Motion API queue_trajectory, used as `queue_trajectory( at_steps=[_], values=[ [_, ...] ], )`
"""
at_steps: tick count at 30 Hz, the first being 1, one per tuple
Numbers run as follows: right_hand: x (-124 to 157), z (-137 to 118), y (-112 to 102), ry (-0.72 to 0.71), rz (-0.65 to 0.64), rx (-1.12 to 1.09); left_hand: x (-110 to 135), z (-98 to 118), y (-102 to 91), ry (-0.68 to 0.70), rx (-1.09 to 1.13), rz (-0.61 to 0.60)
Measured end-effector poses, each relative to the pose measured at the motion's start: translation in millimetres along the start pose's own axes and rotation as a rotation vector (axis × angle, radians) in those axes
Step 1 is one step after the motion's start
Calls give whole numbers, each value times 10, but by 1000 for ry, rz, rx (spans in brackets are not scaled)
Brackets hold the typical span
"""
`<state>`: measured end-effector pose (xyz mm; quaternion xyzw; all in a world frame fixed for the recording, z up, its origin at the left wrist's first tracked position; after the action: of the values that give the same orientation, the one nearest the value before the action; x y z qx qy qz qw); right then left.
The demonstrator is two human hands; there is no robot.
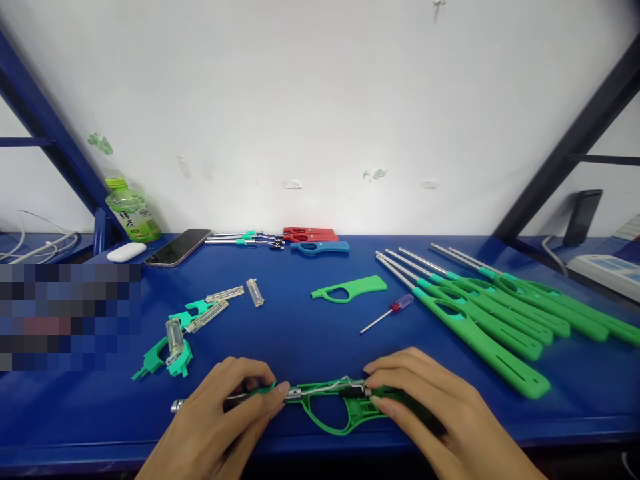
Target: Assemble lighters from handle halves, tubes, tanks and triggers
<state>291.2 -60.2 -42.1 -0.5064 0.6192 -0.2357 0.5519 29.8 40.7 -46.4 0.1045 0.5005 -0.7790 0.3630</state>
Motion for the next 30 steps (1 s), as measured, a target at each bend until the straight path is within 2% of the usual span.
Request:
queue_trajectory(
  at_steps=[4,11,21,30],
  values=[
    [-51,-36,12,66,-51,34,8,1,8,-23,-1,38],
    [-104,-160,30,90,2,195,61,-30,21,-26,1,55],
    [-121,-73,95,180,-78,116,42,3,13,2,17,45],
    [-103,-5,103,191,-100,83,61,-27,32,-33,16,69]
  ],
)
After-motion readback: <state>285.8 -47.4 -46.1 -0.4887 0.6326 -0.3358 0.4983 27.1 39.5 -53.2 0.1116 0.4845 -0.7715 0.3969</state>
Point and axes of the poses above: each hand's wrist, its own x-axis away from the middle knuckle, its own y-axis out of the palm, z = x × y, the point moved 5 cm from there along -x, towards the middle knuckle, and after that the axes turned 15 degrees about x, right-handed, at the moved point
